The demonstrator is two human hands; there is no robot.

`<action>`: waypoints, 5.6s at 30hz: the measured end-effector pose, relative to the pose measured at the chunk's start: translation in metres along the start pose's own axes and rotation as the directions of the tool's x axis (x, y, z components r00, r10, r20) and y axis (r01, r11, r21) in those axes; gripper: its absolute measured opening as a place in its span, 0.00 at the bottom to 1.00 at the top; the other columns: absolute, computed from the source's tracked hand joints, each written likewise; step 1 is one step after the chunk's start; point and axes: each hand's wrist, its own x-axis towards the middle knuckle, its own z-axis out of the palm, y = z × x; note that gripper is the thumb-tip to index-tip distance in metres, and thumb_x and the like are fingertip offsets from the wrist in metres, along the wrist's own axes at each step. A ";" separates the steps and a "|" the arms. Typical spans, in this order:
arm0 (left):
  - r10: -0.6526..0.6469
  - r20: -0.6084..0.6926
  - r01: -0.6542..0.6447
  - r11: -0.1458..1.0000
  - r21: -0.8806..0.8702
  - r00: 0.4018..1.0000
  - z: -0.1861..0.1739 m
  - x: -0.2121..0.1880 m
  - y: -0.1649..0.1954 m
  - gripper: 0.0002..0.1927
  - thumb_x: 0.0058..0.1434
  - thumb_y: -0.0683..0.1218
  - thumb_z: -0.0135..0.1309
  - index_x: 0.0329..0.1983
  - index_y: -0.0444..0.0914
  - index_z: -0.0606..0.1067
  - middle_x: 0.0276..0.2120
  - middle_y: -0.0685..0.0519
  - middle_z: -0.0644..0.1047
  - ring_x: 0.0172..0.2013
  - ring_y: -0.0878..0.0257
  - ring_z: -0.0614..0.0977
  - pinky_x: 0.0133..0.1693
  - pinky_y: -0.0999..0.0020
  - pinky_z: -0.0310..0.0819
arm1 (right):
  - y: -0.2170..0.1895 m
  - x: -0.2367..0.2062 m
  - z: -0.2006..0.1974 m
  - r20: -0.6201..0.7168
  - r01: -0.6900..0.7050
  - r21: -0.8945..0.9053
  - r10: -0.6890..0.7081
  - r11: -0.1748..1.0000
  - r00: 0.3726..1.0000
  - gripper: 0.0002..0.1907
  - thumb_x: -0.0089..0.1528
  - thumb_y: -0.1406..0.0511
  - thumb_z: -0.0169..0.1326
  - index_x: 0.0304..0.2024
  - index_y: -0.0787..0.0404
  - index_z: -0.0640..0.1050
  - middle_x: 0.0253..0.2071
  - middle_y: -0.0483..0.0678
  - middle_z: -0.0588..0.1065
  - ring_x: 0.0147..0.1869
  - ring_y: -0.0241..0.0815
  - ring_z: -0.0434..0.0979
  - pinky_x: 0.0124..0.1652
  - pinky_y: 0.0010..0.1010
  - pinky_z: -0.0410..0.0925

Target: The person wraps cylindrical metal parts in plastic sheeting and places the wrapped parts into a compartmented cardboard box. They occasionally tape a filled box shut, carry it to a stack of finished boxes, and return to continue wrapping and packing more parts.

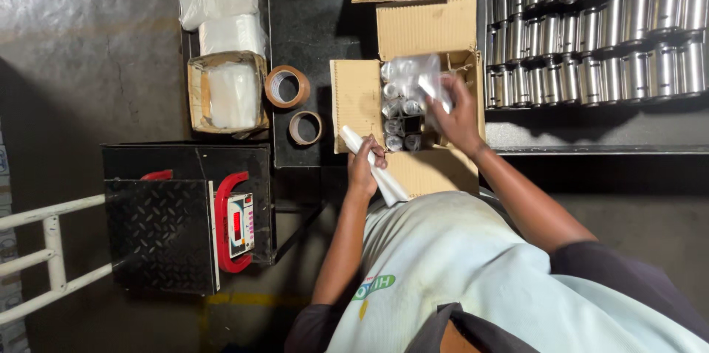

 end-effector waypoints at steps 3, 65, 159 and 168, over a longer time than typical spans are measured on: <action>0.024 -0.026 -0.024 1.000 -0.013 0.999 0.003 0.000 -0.004 0.09 0.66 0.46 0.56 0.36 0.38 0.69 0.25 0.52 0.71 0.21 0.65 0.70 0.25 0.69 0.65 | 0.019 0.052 0.014 -0.213 -0.420 -0.068 0.398 0.905 0.893 0.12 0.68 0.64 0.55 0.49 0.64 0.72 0.42 0.56 0.76 0.34 0.44 0.79 0.30 0.38 0.76; 0.046 0.229 -0.078 0.988 0.131 0.972 0.059 0.025 0.008 0.08 0.72 0.45 0.52 0.43 0.35 0.70 0.28 0.52 0.72 0.20 0.68 0.72 0.23 0.71 0.69 | -0.064 -0.050 -0.036 0.341 -0.722 0.311 0.637 0.618 0.692 0.20 0.65 0.66 0.53 0.59 0.60 0.72 0.46 0.49 0.75 0.41 0.40 0.76 0.38 0.35 0.72; -0.214 0.164 0.134 0.909 0.396 0.963 0.023 0.029 0.002 0.20 0.66 0.44 0.52 0.58 0.30 0.67 0.43 0.39 0.78 0.41 0.52 0.82 0.42 0.55 0.80 | -0.010 -0.055 -0.023 0.154 -0.480 -0.375 0.564 0.793 0.811 0.16 0.61 0.59 0.57 0.46 0.62 0.73 0.26 0.52 0.76 0.29 0.48 0.79 0.33 0.43 0.72; -0.206 0.169 0.159 0.954 0.253 0.964 0.057 0.059 -0.045 0.21 0.67 0.43 0.48 0.63 0.34 0.68 0.53 0.45 0.77 0.49 0.57 0.82 0.51 0.59 0.79 | -0.019 -0.057 -0.023 -0.057 -0.342 -0.322 0.342 0.883 0.938 0.14 0.69 0.58 0.54 0.37 0.62 0.78 0.27 0.51 0.73 0.27 0.47 0.73 0.31 0.40 0.68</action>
